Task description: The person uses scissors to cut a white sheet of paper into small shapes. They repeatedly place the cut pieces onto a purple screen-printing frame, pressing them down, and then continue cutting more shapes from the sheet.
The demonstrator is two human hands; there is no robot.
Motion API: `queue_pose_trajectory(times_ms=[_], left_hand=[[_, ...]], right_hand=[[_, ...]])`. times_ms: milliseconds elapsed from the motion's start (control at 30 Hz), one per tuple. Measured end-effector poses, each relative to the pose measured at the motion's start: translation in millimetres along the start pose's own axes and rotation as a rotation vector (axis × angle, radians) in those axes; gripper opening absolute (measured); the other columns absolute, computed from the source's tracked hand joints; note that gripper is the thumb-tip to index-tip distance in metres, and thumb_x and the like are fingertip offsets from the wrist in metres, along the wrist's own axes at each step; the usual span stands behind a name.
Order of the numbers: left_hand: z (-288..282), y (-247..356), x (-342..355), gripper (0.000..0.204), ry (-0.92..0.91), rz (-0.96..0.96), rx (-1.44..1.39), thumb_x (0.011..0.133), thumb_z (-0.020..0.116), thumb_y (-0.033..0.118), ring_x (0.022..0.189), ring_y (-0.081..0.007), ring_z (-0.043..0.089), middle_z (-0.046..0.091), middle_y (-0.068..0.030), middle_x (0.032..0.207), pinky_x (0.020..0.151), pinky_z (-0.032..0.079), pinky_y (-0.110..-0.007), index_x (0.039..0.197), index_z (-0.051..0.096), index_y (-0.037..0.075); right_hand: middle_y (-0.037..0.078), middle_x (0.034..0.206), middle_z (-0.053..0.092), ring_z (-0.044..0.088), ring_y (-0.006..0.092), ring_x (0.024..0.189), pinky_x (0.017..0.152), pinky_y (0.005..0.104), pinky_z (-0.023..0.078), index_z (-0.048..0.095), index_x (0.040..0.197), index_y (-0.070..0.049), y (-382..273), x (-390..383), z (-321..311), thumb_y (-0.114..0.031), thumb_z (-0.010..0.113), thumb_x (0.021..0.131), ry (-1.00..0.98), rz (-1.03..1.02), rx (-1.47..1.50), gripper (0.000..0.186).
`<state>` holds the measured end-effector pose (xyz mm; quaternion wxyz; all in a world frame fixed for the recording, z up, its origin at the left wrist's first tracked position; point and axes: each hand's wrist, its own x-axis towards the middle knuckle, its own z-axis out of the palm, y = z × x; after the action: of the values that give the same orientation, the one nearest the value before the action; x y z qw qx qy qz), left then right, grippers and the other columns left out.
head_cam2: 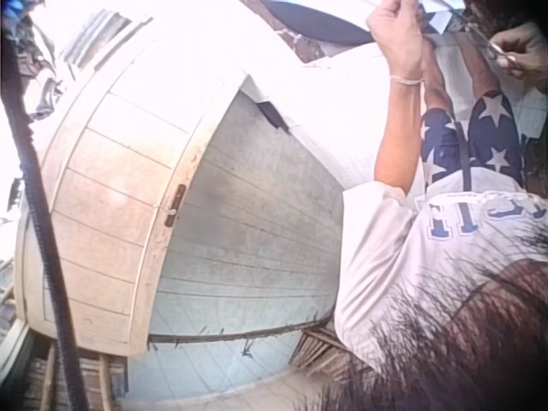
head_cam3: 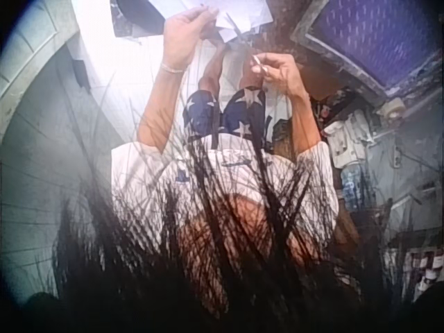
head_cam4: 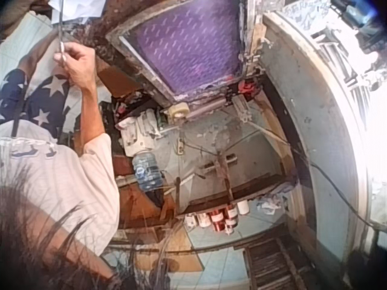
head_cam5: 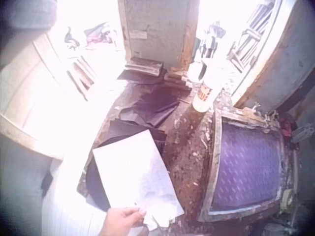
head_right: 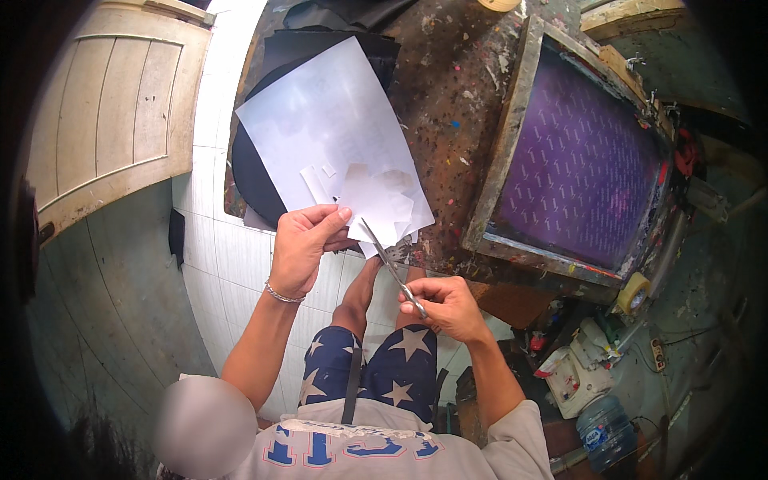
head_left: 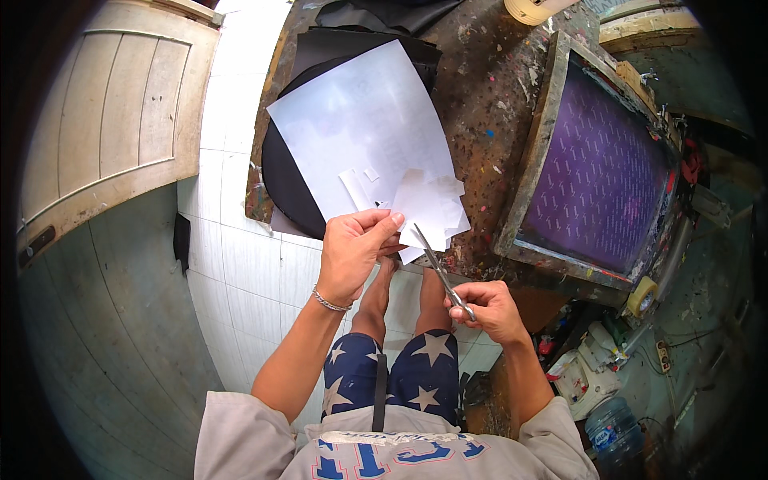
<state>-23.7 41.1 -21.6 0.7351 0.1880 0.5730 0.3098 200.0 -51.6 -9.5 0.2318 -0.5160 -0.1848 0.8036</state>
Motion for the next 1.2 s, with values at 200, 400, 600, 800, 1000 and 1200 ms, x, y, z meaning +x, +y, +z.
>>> queue_pose_trajectory(times_ms=[200, 400, 600, 800, 1000, 1200], left_hand=[[1, 5, 0, 0.018, -0.011, -0.059, -0.021, 0.091, 0.065, 0.011, 0.06, -0.0037, 0.054, 0.06, 0.0, 0.072, 0.066, 0.057, -0.024, 0.095, 0.067, -0.006], [3, 4, -2, 0.017, -0.034, -0.05, -0.042, 0.092, 0.064, 0.01, 0.06, -0.003, 0.052, 0.059, 0.0011, 0.072, 0.064, 0.055, -0.023, 0.095, 0.067, -0.006], [4, 4, -4, 0.018, -0.028, -0.043, -0.027, 0.091, 0.063, 0.01, 0.061, -0.0033, 0.051, 0.059, 0.0014, 0.072, 0.064, 0.054, -0.022, 0.097, 0.067, -0.007], [5, 2, -3, 0.017, -0.003, -0.049, -0.019, 0.091, 0.064, 0.01, 0.06, -0.0031, 0.051, 0.06, 0.001, 0.072, 0.064, 0.054, -0.023, 0.095, 0.067, -0.006], [8, 5, -1, 0.016, -0.013, -0.027, -0.056, 0.091, 0.064, 0.011, 0.064, -0.0054, 0.057, 0.063, -0.0014, 0.077, 0.068, 0.056, -0.024, 0.093, 0.066, -0.004], [2, -4, 3, 0.025, 0.047, 0.023, -0.092, 0.093, 0.062, 0.011, 0.08, -0.0125, 0.067, 0.068, -0.0085, 0.093, 0.076, 0.057, -0.028, 0.111, 0.059, -0.005]], right_hand=[[-0.006, 0.068, 0.057, 0.045, 0.0001, 0.057, 0.049, 0.0162, 0.032, 0.07, 0.089, -0.001, -3, -2, 0, -0.014, 0.077, 0.08, 0.009, 0.013, -0.034, 0.017], [-0.006, 0.064, 0.057, 0.046, 0.0002, 0.054, 0.046, 0.0167, 0.032, 0.071, 0.089, -0.003, 1, -1, -4, -0.015, 0.077, 0.081, 0.007, 0.003, -0.05, 0.016], [-0.006, 0.063, 0.057, 0.048, 0.0006, 0.054, 0.046, 0.0168, 0.034, 0.071, 0.088, -0.003, -3, -1, -5, -0.014, 0.076, 0.082, 0.007, 0.003, -0.108, 0.014], [-0.005, 0.068, 0.058, 0.048, 0.0005, 0.058, 0.048, 0.0173, 0.036, 0.071, 0.088, -0.001, -3, -1, -6, -0.011, 0.075, 0.082, 0.006, -0.014, -0.101, 0.012], [-0.005, 0.07, 0.059, 0.049, 0.0005, 0.062, 0.052, 0.0174, 0.037, 0.071, 0.089, 0.001, -5, -1, -6, -0.008, 0.074, 0.081, -0.004, 0.001, -0.122, 0.013], [-0.004, 0.072, 0.059, 0.051, 0.0026, 0.065, 0.059, 0.0181, 0.04, 0.069, 0.091, 0.002, 15, -2, -6, -0.005, 0.076, 0.078, -0.004, -0.058, -0.147, 0.016]])
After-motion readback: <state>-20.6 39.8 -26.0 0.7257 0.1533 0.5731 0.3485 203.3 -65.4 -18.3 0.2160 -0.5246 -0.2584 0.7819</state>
